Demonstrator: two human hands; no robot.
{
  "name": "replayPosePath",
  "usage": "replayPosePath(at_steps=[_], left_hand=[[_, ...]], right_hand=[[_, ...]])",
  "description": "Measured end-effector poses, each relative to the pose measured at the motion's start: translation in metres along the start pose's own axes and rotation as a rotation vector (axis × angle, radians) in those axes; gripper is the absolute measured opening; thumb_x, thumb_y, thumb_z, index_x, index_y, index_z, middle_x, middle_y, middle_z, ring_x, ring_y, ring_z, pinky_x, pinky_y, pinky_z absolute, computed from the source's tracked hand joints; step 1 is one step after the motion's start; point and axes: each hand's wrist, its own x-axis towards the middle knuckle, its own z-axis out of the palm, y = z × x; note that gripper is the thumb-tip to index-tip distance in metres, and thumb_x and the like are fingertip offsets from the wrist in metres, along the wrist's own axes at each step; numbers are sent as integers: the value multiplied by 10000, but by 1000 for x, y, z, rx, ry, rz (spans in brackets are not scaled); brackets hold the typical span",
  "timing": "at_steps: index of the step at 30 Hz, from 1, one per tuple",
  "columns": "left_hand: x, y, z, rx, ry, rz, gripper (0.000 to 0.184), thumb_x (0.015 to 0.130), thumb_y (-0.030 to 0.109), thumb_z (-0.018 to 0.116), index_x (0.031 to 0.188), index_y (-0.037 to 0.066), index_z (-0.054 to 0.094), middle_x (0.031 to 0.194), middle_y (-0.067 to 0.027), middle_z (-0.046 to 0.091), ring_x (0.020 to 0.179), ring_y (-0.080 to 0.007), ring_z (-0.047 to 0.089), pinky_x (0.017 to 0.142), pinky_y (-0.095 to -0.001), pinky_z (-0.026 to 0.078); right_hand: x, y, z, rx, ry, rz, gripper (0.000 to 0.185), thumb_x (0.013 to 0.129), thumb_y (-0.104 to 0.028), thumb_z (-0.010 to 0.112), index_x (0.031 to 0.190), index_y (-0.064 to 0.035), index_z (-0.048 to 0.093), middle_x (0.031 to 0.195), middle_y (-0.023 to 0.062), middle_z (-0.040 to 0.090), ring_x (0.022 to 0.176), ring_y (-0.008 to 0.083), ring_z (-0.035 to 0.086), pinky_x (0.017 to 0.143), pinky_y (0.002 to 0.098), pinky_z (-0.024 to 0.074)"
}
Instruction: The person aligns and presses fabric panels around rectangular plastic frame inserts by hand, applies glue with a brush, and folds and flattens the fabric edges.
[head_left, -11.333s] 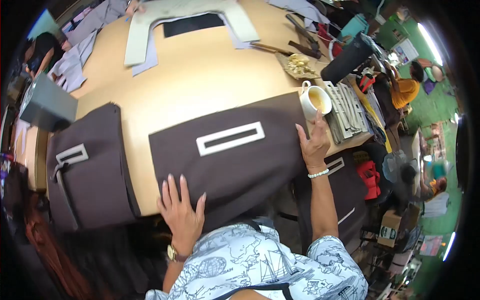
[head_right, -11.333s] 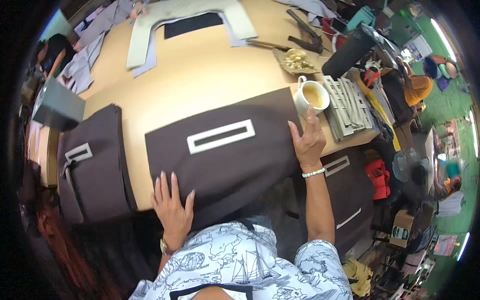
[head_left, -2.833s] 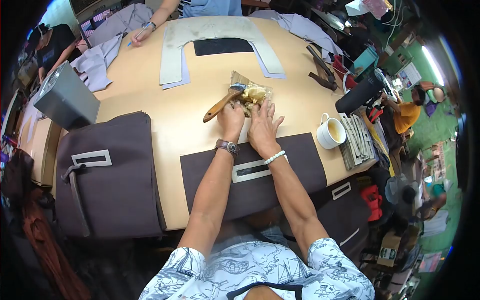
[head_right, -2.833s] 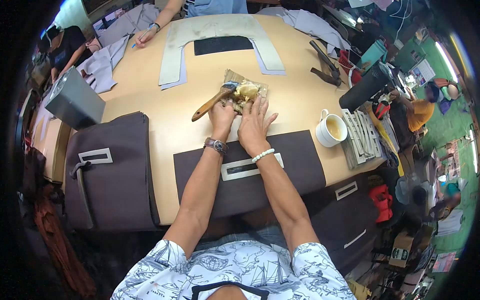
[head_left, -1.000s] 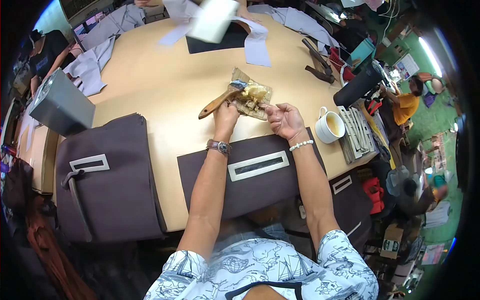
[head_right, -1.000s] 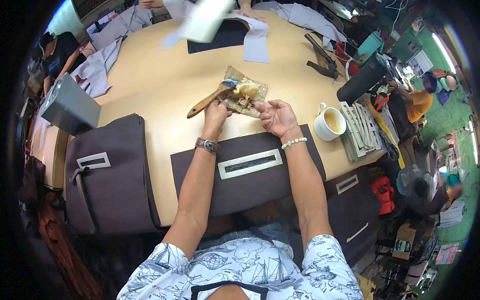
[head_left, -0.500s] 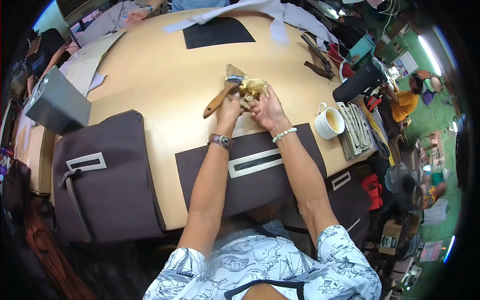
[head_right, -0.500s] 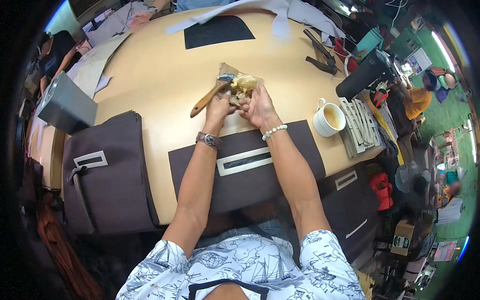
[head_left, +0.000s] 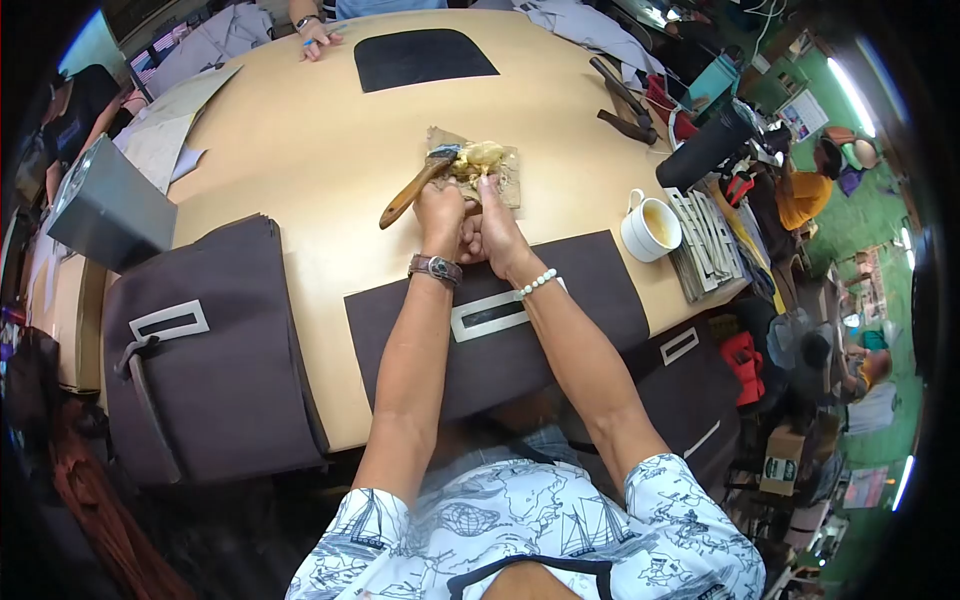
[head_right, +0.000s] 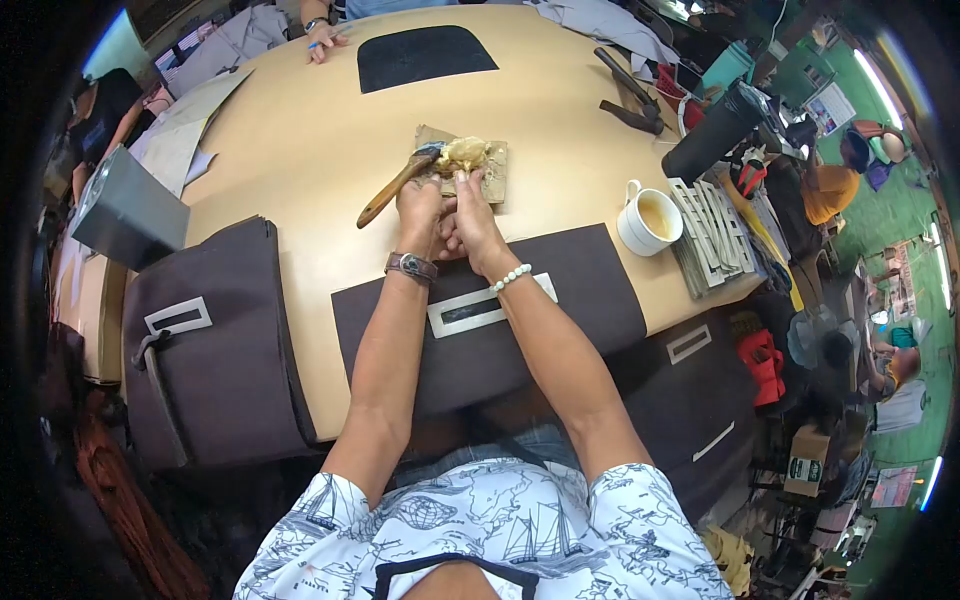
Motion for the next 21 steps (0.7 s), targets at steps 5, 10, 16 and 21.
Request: replayPosePath(at_steps=[5,10,16,21], left_hand=[[4,-4,0,99,48,98,241,877,93,491,1019,-96,537,795,-134,614,582,-148,578,458,-300,478],[33,-30,-2,339,88,202,215,864,76,504,965,-109,541,810,-133,611,586,-135,566,500,-303,505],[14,-15,2,23,-32,90,214,879,88,502,985,-96,532,893,-170,605,634,-184,623,515,-300,543],[4,-2,3,107,-39,121,282,892,90,485,1107,-92,495,945,-186,613,687,-219,659,503,-273,546]], right_hand=[[-13,2,3,-137,17,-7,529,921,-580,303,1106,-108,453,520,14,484,369,92,459,350,232,437],[-20,7,5,-172,-16,5,618,929,-566,301,1305,-81,370,563,42,513,391,109,470,389,260,450],[-21,-12,-30,46,-164,77,698,924,-596,203,1405,-94,262,605,56,546,420,107,455,505,312,494],[-18,-26,-59,161,-234,-54,718,927,-593,147,1436,-86,162,663,72,578,445,101,451,579,311,475]])
